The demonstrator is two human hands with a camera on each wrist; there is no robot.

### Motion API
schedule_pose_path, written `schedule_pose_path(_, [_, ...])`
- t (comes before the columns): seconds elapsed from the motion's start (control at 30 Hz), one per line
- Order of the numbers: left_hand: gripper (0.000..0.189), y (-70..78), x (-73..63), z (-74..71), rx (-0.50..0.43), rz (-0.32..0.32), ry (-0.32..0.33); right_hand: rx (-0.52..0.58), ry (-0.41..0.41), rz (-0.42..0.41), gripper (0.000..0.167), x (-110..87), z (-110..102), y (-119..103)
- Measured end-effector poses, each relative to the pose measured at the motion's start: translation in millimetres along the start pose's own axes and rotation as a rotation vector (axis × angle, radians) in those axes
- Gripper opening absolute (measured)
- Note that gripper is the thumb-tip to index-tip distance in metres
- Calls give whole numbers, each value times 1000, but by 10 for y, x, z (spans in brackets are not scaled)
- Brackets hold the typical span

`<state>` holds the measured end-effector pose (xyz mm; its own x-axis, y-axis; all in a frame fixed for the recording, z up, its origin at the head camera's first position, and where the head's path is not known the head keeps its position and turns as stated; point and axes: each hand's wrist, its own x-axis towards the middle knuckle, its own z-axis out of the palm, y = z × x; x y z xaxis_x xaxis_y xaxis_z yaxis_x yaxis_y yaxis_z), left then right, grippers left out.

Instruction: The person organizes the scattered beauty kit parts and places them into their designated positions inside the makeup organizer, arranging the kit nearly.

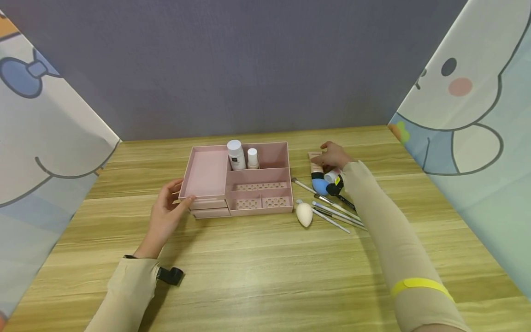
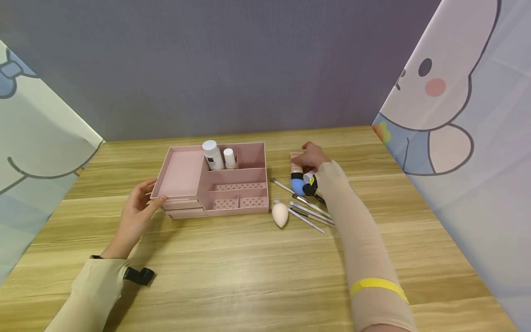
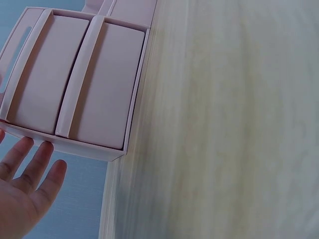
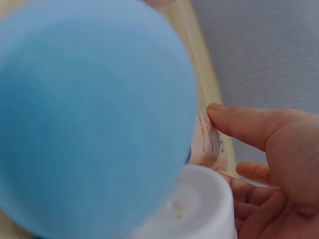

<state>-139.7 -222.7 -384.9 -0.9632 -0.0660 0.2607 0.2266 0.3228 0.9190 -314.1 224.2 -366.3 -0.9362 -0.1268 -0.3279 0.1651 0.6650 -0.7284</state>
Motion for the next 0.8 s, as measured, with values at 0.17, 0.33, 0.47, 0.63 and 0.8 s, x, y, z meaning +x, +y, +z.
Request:
schedule_pose_path(0.17, [52,0,3,0,2,2,0,72,-30,15,79,14,29,-18])
schedule_pose_path(0.33, [52,-5,5,1,0,-3,2,164,-51,23,78,79,65,-3])
schedule_pose_path(0.47, [52,-7,7,3,-4,-3,5,195,-48,17,76,104,85,-6])
schedule_pose_path(0.63, [52,-8,9,5,-4,1,5,246,-33,13,72,131,86,1])
schedule_pose_path(0.8, [51,-6,8,6,0,3,7,200,13,-49,69,108,61,2])
